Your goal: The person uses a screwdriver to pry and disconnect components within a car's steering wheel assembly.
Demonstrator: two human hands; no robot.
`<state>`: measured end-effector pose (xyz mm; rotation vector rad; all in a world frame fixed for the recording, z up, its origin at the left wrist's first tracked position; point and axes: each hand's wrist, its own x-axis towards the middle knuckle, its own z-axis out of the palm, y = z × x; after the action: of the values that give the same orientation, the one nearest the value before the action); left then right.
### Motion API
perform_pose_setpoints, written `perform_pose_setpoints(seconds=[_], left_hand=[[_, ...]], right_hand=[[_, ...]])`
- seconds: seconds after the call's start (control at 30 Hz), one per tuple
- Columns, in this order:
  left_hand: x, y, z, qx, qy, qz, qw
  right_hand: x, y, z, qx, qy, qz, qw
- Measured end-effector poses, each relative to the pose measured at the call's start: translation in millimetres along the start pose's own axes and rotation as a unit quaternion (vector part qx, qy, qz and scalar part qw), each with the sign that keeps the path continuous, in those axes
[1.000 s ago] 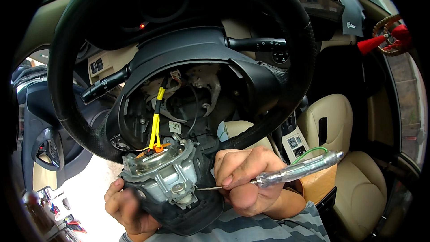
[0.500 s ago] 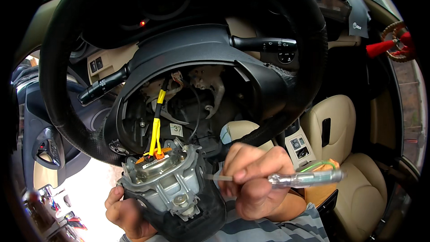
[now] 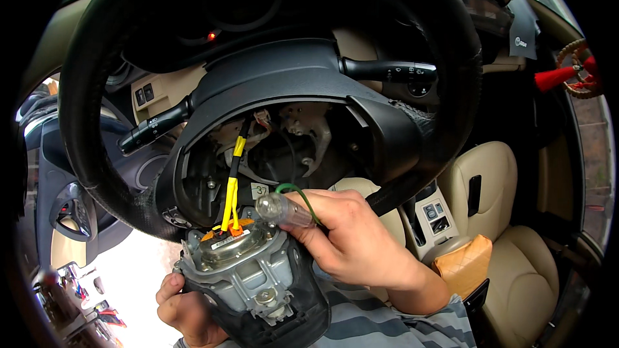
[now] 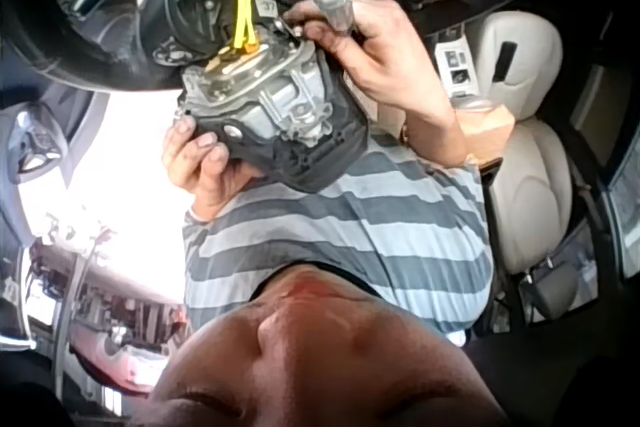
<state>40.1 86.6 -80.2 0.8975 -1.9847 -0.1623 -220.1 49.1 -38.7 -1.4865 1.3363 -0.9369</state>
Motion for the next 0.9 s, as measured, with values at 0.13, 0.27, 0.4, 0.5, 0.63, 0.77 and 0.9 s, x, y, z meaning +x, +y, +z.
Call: perform_pose_setpoints(seconds=[0.13, 0.27, 0.4, 0.5, 0.63, 0.77, 0.9], left_hand=[[9, 1, -2, -0.035, -0.018, 0.014, 0.999], [13, 2, -3, -0.052, -0.023, 0.012, 0.998], [9, 2, -5, -0.047, -0.038, 0.002, 0.998], [7, 1, -3, -0.045, -0.013, 0.005, 0.999], [-8, -1, -4, -0.052, -0.002, 0.010, 0.999], [-45, -1, -9, -0.103, 0.101, -0.208, 0.967], [-6, 0, -3, -0.069, 0.034, -0.082, 0.994]], right_hand=[[-4, 3, -3, 0.046, 0.024, 0.003, 0.999], [-18, 0, -7, 0.214, 0.082, -0.020, 0.973], [-18, -2, -5, 0.322, 0.061, -0.001, 0.945], [-10, 5, -11, 0.252, 0.029, -0.075, 0.964], [2, -3, -11, 0.148, 0.030, -0.075, 0.986], [14, 0, -7, 0.050, -0.006, -0.120, 0.991], [22, -6, -5, 0.004, -0.063, -0.097, 0.993]])
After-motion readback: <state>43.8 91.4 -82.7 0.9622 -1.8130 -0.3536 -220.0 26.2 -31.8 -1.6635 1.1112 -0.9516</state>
